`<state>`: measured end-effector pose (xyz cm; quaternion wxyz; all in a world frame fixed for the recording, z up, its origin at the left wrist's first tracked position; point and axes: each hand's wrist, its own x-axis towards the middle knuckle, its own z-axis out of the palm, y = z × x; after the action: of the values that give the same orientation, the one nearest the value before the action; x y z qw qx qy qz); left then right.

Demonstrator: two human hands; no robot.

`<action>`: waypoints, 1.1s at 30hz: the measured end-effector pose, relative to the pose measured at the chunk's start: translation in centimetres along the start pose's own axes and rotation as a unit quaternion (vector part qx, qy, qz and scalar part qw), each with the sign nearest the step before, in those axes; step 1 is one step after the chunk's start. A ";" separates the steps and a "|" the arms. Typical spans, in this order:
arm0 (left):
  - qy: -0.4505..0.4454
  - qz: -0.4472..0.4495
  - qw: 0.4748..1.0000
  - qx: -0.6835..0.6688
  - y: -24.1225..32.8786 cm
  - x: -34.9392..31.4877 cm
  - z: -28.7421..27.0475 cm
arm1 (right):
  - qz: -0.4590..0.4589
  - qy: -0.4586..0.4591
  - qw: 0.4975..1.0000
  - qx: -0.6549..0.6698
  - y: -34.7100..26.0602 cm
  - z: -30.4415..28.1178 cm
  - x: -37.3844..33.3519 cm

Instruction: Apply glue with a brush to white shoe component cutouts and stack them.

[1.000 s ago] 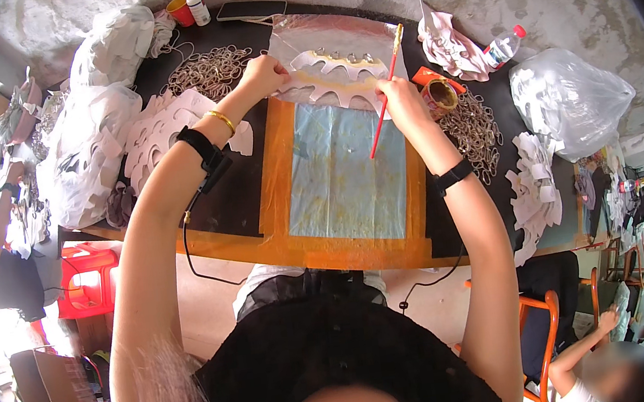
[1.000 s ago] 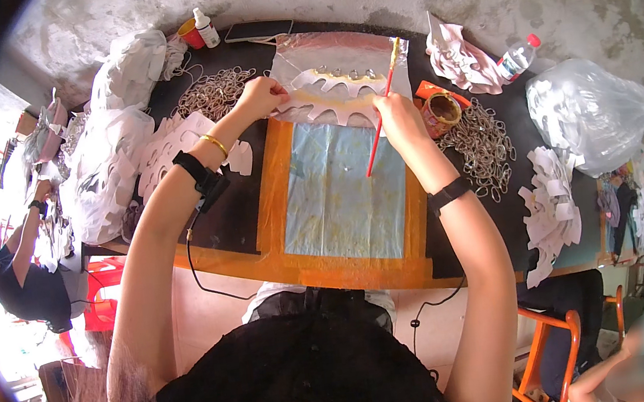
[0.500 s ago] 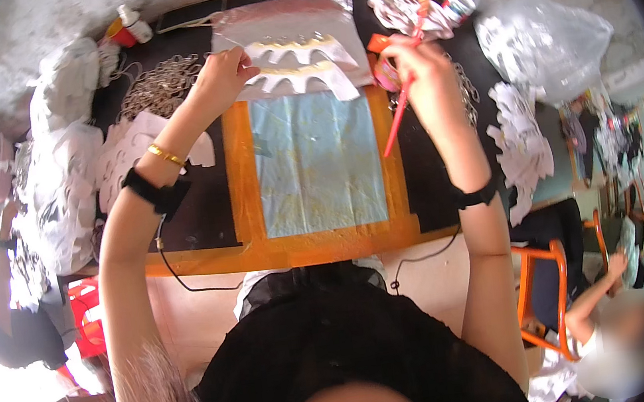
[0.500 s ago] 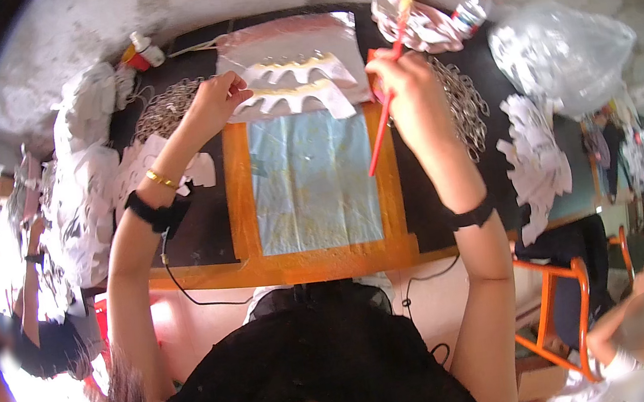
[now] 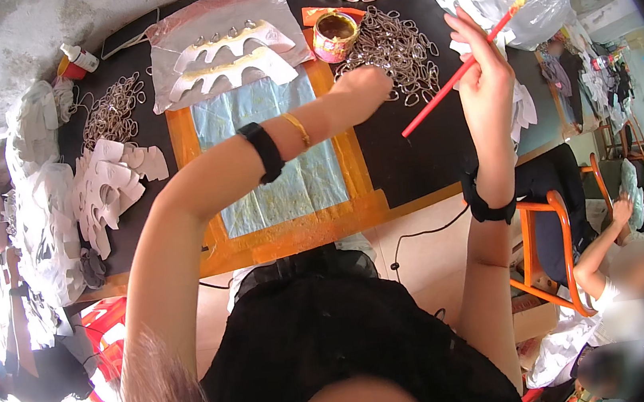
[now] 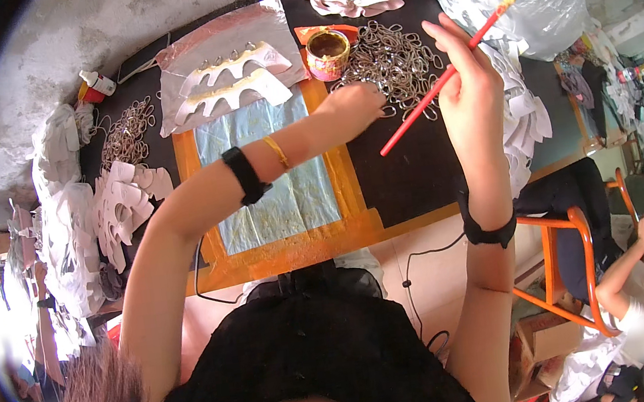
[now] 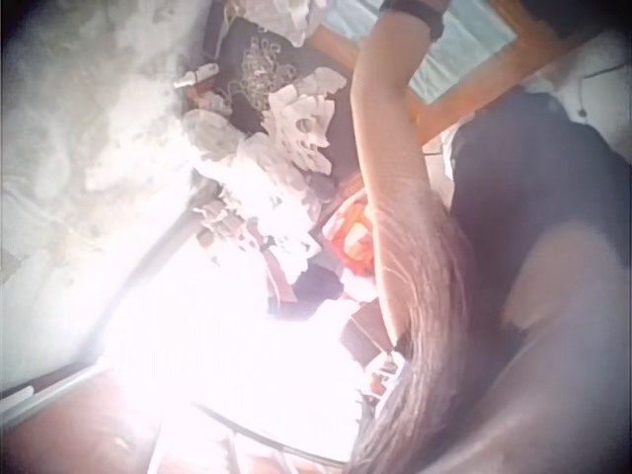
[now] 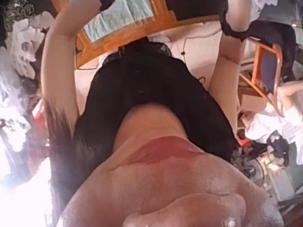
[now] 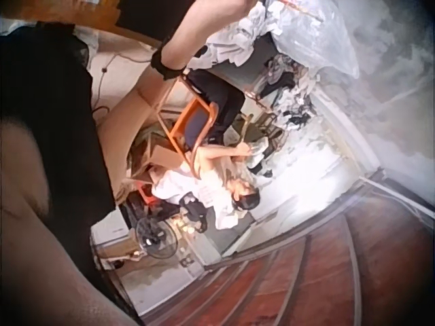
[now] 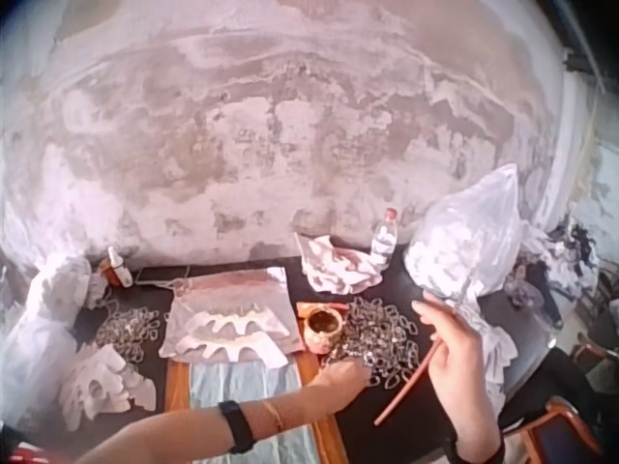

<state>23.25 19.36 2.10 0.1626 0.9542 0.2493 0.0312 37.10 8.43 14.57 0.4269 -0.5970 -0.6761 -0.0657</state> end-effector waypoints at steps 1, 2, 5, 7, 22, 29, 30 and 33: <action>-0.005 0.007 1.000 0.000 0.6 0.6 0.4 | -0.001 0.001 1.000 0.000 0.0 -0.4 -0.2; 0.004 0.003 1.000 -0.020 1.2 0.6 0.4 | 0.012 -0.003 1.000 0.005 -0.3 -0.5 -0.3; 0.000 -0.025 0.999 -0.040 1.8 1.9 1.7 | 0.027 -0.018 0.999 0.019 -0.7 -0.6 -0.6; -0.009 -0.019 0.996 -0.087 2.4 1.2 0.0 | 0.061 -0.031 0.997 0.038 -1.9 -0.5 -0.1; 0.025 -0.175 0.883 -0.436 -12.9 -13.4 -12.5 | 0.022 -0.071 0.968 0.238 -3.5 12.0 2.7; 0.077 -0.175 0.911 -0.366 -19.3 -14.0 -12.0 | -0.017 -0.114 0.968 0.221 -4.6 17.2 2.9; 0.082 -0.163 0.922 -0.342 -19.6 -13.7 -11.6 | -0.023 -0.111 0.969 0.219 -4.5 17.6 2.9; 0.060 -0.170 0.932 -0.316 -18.9 -12.2 -11.9 | -0.033 -0.121 0.970 0.207 -4.3 18.2 2.8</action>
<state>2.09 32.48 7.44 0.4428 0.7934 0.3942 0.1376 24.55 20.27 6.82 0.4536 -0.4761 -0.7412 0.1347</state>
